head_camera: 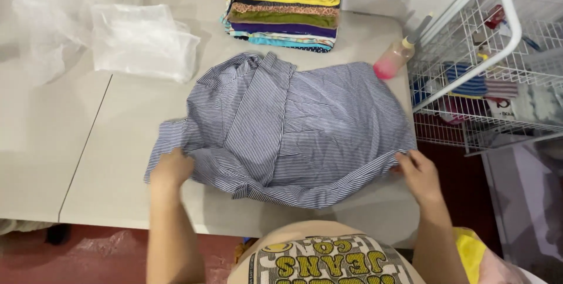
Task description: The person folds a blue and white striped shirt and a black and white striped top on a white table. They use a pink spray bottle to mist the garments before folding them neatly and stacking them on top of a pile of other folded clothes.
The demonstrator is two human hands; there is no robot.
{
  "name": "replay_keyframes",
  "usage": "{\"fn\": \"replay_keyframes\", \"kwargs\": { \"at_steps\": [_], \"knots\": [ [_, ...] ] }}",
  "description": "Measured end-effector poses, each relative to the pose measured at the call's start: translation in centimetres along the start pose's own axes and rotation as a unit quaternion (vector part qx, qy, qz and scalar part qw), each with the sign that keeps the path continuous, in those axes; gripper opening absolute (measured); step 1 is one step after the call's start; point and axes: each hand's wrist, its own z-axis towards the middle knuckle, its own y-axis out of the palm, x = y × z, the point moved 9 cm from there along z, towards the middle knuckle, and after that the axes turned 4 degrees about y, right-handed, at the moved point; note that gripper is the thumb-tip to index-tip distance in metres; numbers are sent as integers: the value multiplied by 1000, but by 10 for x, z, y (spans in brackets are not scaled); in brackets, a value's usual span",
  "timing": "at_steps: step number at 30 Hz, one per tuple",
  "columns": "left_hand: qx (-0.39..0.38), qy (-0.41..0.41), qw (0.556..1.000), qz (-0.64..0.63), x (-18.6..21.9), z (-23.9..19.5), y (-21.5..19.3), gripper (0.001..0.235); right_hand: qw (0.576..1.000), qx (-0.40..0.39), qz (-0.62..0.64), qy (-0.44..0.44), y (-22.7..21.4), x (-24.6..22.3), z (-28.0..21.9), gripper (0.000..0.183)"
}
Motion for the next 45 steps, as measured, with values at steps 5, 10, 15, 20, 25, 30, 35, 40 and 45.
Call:
{"fn": "replay_keyframes", "kwargs": {
  "at_steps": [5,10,15,20,25,30,35,40,45],
  "knots": [
    [147,52,976,150,114,-13,-1,42,998,-17,-46,26,30,24,6,36],
    [-180,240,939,165,243,-79,71,75,998,-62,16,1,51,-7,-14,29],
    [-199,230,942,145,264,-46,115,77,998,-58,30,-11,63,12,-11,32],
    [-159,247,947,131,288,-1,119,69,998,-38,50,-23,83,37,9,30],
    [-112,270,950,112,312,39,108,65,998,46,46,-27,76,32,27,33],
    [-101,324,939,50,302,41,94,75,997,45,60,-35,68,-10,9,30],
    [-80,371,924,36,254,-18,44,95,996,59,70,-23,54,25,28,33],
    [-46,248,963,97,158,-42,13,122,995,67,22,71,37,29,21,33],
    [27,150,988,34,109,0,10,103,992,52,-2,119,44,82,72,37]
  ]
}}
